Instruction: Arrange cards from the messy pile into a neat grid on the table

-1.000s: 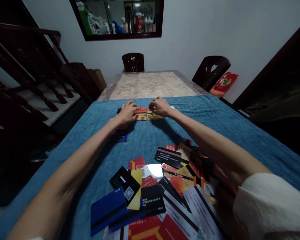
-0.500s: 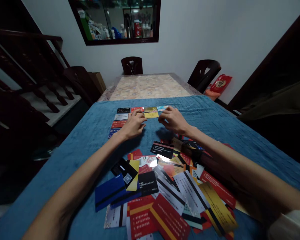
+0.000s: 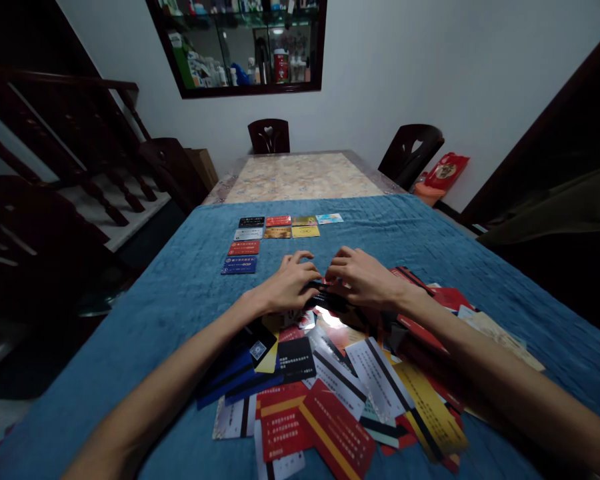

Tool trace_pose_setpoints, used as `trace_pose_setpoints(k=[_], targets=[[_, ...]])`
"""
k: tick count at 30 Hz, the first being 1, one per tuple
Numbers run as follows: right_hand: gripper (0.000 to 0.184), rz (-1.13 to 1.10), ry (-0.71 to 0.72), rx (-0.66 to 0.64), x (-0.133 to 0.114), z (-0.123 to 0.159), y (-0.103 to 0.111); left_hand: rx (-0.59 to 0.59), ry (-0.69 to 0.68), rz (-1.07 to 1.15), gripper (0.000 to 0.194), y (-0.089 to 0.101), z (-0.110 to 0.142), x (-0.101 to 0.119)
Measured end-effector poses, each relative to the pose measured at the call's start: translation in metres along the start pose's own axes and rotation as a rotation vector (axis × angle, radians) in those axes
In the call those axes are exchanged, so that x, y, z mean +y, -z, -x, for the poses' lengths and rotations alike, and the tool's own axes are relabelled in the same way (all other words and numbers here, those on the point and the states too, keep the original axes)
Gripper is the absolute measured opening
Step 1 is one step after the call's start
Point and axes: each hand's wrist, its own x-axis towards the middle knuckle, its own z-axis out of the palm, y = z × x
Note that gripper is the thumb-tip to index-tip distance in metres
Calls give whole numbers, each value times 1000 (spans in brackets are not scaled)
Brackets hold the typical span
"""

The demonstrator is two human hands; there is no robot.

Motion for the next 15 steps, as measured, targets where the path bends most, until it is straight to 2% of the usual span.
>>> trace_pose_setpoints(k=[10, 15], targets=[[40, 99, -42, -143, -5, 7, 3, -72, -11, 17, 20, -1, 7, -8], [57, 111, -68, -224, -10, 7, 0, -108, -5, -9, 29, -2, 7, -5]])
